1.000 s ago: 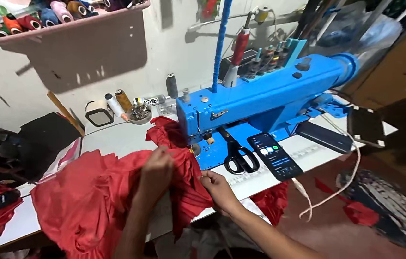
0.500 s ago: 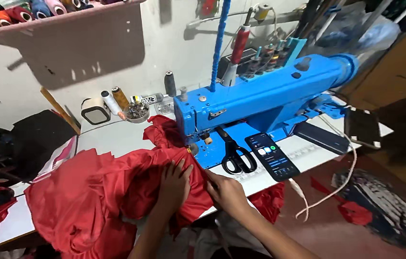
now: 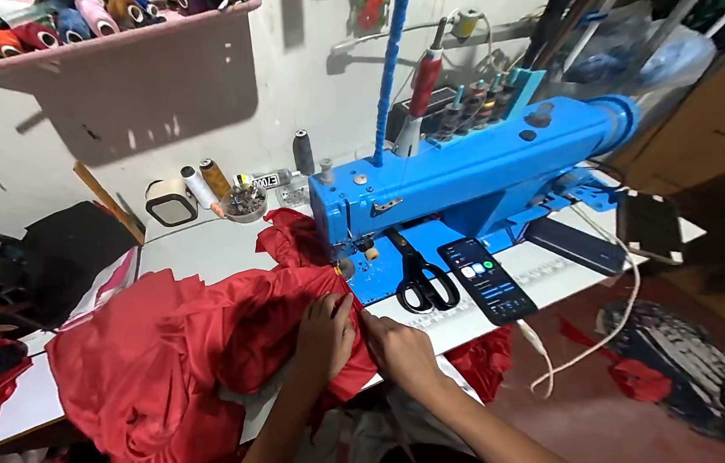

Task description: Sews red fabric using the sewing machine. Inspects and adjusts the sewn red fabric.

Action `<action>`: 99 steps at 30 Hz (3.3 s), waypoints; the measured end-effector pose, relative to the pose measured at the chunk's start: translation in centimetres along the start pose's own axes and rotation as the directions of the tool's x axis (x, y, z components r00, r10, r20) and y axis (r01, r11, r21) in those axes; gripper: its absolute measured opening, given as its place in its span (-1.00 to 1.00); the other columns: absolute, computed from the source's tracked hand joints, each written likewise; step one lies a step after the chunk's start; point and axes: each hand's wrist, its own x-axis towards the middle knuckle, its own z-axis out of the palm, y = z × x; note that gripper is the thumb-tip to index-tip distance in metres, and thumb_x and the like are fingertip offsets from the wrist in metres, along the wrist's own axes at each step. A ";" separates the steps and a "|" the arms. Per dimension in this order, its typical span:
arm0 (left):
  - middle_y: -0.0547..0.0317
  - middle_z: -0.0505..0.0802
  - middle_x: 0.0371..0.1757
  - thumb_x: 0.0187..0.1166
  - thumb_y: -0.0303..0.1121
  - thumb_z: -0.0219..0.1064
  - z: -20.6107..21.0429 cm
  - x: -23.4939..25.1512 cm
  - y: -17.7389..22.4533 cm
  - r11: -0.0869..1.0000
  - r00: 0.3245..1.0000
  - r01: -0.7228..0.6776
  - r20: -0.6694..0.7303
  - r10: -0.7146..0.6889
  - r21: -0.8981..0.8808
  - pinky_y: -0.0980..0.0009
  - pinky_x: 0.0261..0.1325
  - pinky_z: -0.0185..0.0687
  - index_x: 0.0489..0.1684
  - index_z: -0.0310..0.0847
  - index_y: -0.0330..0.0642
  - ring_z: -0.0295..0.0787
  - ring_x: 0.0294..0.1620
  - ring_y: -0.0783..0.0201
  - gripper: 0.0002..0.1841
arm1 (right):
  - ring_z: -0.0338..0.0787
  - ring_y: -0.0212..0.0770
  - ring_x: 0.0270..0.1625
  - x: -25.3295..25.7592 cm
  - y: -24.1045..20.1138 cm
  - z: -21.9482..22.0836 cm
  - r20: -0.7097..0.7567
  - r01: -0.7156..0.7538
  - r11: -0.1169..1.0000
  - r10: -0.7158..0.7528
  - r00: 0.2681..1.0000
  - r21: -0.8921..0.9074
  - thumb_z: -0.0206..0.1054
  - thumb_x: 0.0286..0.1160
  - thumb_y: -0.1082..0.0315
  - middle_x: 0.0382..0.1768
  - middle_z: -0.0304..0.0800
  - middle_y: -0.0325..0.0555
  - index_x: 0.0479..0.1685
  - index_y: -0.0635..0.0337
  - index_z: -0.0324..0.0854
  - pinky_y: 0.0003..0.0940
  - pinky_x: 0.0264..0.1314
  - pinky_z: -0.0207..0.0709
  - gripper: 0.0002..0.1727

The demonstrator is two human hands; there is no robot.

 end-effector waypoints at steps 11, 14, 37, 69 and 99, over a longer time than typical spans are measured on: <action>-0.15 0.80 0.32 0.59 -0.28 0.16 0.4 0.2 -1.2 0.997 0.998 -0.062 -0.019 0.063 0.047 -0.20 0.50 0.47 0.36 0.77 -0.02 0.68 0.45 -0.17 -0.58 | 0.85 0.06 -0.53 0.1 0.3 0.1 0.012 -0.017 0.999 0.016 1.000 0.042 0.25 0.48 0.37 -0.50 0.83 0.02 0.19 0.30 0.81 0.01 -0.57 0.65 -0.62; -0.19 0.76 0.38 0.64 -0.23 0.13 0.0 0.0 -0.8 0.998 0.999 -0.046 0.013 0.045 0.042 -0.27 0.55 0.38 0.43 0.73 0.05 0.62 0.51 -0.22 -0.56 | 0.87 0.12 -0.47 0.1 0.4 -0.3 0.051 -0.054 0.997 0.051 0.997 0.060 0.24 0.50 0.39 -0.44 0.87 0.07 0.28 0.28 0.78 0.09 -0.50 0.68 -0.58; -0.26 0.74 0.40 0.62 -0.23 0.12 0.6 0.2 -2.6 0.982 0.982 -0.186 -0.033 0.185 -0.026 0.01 0.54 0.51 0.32 0.79 -0.01 0.62 0.52 -0.17 -0.58 | 0.75 0.26 0.10 8.8 3.8 1.7 0.192 0.159 0.977 -0.185 0.964 0.140 0.15 0.62 0.39 0.00 0.78 0.23 0.26 -0.13 0.84 0.15 0.12 0.57 -0.59; -0.18 0.75 0.41 0.59 -0.14 0.14 -0.3 2.0 -5.4 0.965 0.965 -0.263 -0.004 0.263 -0.006 -0.02 0.57 0.48 0.29 0.81 0.09 0.57 0.57 -0.16 -0.59 | 0.71 0.11 -0.02 8.0 4.5 3.2 0.100 0.174 0.971 -0.192 0.976 0.162 0.18 0.52 0.48 -0.12 0.73 0.10 0.28 -0.33 0.84 0.01 -0.01 0.55 -0.47; -0.13 0.76 0.42 0.55 -0.13 0.18 0.1 1.9 -5.6 0.963 0.962 -0.269 -0.040 0.270 0.023 -0.07 0.53 0.51 0.22 0.82 0.04 0.60 0.55 -0.16 -0.60 | 0.79 0.24 -0.03 7.7 3.6 3.7 0.071 0.234 0.972 -0.233 0.970 0.000 0.25 0.52 0.48 -0.06 0.78 0.22 0.37 -0.12 0.76 0.09 -0.06 0.63 -0.52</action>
